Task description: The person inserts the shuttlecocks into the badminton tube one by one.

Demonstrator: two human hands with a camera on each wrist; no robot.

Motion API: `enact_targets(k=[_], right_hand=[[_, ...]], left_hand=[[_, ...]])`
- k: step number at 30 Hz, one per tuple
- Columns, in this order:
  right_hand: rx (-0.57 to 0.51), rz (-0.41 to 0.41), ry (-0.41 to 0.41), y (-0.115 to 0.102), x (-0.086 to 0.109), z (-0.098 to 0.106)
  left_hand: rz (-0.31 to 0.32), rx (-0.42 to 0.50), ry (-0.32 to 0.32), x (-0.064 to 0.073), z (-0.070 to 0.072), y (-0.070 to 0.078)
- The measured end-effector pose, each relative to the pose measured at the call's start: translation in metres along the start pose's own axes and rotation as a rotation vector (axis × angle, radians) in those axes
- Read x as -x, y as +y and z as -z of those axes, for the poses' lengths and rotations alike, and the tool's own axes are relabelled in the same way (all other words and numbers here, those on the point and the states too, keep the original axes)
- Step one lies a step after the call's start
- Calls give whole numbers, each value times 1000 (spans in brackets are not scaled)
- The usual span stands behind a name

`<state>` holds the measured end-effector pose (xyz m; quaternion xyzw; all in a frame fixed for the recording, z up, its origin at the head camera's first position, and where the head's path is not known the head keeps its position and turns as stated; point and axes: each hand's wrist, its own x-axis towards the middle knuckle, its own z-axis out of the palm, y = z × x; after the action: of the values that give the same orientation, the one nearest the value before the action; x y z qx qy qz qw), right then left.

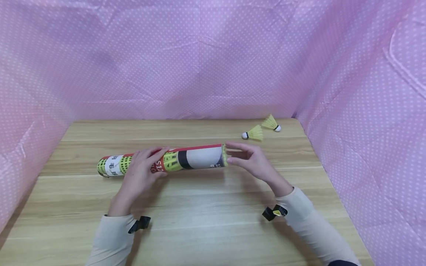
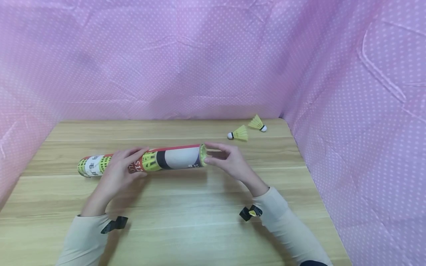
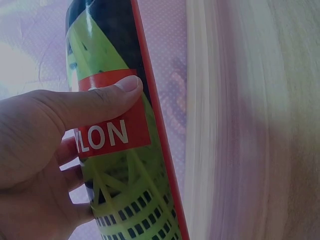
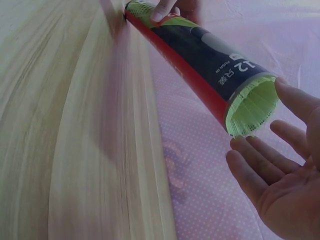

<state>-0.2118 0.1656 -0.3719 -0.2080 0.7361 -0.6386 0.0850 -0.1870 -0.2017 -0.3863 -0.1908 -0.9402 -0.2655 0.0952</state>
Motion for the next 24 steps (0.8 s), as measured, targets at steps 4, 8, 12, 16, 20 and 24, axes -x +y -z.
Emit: enact_targets(k=[4,8,12,16,20,24], right_hand=[[-20,1,6,-1,-1,-4],[-1,5,13,0,-3,-7],[55,22,4,2,-4,-12],[73,24,-5,3,-5,-15],[64,15,4,4,-6,-14],[43,25,-20,7,-8,-5]], left_hand=[[6,-3,0,0,1,1],[16,5,7,-1,0,2],[30,8,22,-1,1,3],[49,9,18,-2,2,4],[57,9,4,-4,3,4],[33,2,2,-3,3,2]])
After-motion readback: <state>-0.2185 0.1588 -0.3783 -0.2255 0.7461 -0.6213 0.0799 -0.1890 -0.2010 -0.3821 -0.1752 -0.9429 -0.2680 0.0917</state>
